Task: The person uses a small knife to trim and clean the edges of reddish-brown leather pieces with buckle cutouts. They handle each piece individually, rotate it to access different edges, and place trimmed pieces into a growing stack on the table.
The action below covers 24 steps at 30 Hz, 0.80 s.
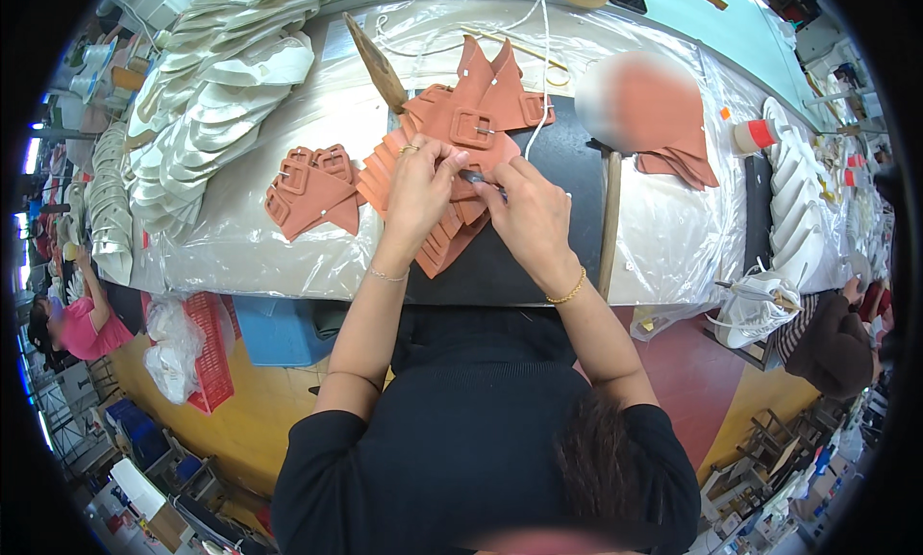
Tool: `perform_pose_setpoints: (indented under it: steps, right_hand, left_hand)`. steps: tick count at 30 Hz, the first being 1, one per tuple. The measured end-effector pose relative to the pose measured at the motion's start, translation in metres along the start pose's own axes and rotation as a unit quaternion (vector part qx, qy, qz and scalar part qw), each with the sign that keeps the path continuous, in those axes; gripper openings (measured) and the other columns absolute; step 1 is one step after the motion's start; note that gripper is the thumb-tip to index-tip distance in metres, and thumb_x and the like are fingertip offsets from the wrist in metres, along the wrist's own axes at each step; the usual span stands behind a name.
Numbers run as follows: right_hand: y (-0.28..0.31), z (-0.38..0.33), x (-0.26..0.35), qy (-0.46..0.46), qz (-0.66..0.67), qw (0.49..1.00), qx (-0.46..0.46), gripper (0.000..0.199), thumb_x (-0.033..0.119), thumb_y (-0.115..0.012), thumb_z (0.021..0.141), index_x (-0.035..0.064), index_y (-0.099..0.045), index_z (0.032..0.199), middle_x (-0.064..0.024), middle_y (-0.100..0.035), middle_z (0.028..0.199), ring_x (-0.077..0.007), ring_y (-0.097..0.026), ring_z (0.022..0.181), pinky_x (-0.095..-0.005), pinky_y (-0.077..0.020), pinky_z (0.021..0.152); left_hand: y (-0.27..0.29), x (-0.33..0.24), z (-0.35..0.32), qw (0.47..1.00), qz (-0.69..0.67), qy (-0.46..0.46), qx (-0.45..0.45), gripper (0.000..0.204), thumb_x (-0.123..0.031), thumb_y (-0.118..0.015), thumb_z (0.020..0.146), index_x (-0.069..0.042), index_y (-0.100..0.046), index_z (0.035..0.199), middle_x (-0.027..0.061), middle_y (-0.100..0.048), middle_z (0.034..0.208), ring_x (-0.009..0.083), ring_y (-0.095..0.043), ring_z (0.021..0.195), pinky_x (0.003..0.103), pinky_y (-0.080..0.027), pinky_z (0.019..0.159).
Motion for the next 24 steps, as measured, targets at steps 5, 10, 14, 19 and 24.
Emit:
perform_pose_setpoints:
  steps: [5, 10, 14, 19, 24]
  right_hand:
    - [-0.001, 0.002, 0.004, 0.011, -0.013, 1.000, 0.007, 0.015, 0.020, -0.072, 0.080, 0.0067, -0.064, 0.080, -0.0062, -0.061, 0.077, -0.0282, -0.062, 0.062, -0.0378, -0.0478, 0.054]
    - [-0.005, 0.003, 0.002, 0.014, -0.014, 0.999, 0.027, 0.014, 0.017, -0.070, 0.080, 0.0060, -0.062, 0.080, -0.0070, -0.061, 0.079, -0.0288, -0.063, 0.064, -0.0384, -0.0479, 0.053]
    - [-0.003, 0.001, -0.007, 0.005, 0.041, 0.999, 0.014, 0.015, 0.018, -0.072, 0.079, 0.0068, -0.062, 0.080, -0.0055, -0.061, 0.079, -0.0275, -0.063, 0.063, -0.0380, -0.0476, 0.054]
    - [0.011, -0.004, -0.026, -0.033, 0.081, 0.996, -0.025, 0.016, 0.017, -0.075, 0.078, 0.0057, -0.066, 0.082, -0.0048, -0.061, 0.076, -0.0232, -0.062, 0.063, -0.0336, -0.0471, 0.056]
    - [0.021, 0.003, -0.033, -0.034, 0.072, 0.996, -0.051, 0.015, 0.018, -0.074, 0.079, 0.0051, -0.066, 0.082, -0.0054, -0.062, 0.078, -0.0228, -0.061, 0.064, -0.0320, -0.0468, 0.057]
  left_hand:
    - [0.000, -0.002, 0.000, 1.000, 0.012, -0.011, -0.006, 0.022, -0.018, -0.065, 0.088, 0.004, -0.065, 0.082, 0.0132, -0.056, 0.080, 0.0277, -0.055, 0.080, 0.038, -0.043, 0.073]
    - [-0.002, 0.003, 0.002, 1.000, -0.015, -0.005, 0.000, 0.025, -0.019, -0.064, 0.089, 0.004, -0.064, 0.081, 0.0128, -0.055, 0.078, 0.0256, -0.056, 0.075, 0.035, -0.044, 0.070]
    - [0.003, 0.014, 0.008, 0.992, -0.093, 0.077, 0.027, 0.031, -0.027, -0.064, 0.092, 0.003, -0.061, 0.083, 0.0054, -0.054, 0.075, 0.0125, -0.053, 0.076, 0.027, -0.043, 0.068]
    - [0.023, -0.027, 0.036, 0.996, 0.053, -0.057, -0.037, 0.027, -0.023, -0.067, 0.087, 0.004, -0.065, 0.090, 0.0133, -0.059, 0.083, 0.0258, -0.061, 0.077, 0.034, -0.046, 0.072]
    - [-0.004, -0.039, 0.071, 0.984, 0.137, -0.112, -0.014, 0.025, -0.021, -0.070, 0.083, 0.002, -0.068, 0.091, 0.0149, -0.062, 0.086, 0.0287, -0.063, 0.080, 0.036, -0.048, 0.075]
Point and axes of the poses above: each hand's wrist, its own z-axis towards the middle knuckle, its own y-axis out of the back of the hand, x = y × z, the point moved 10 cm from there along z, towards the middle knuckle
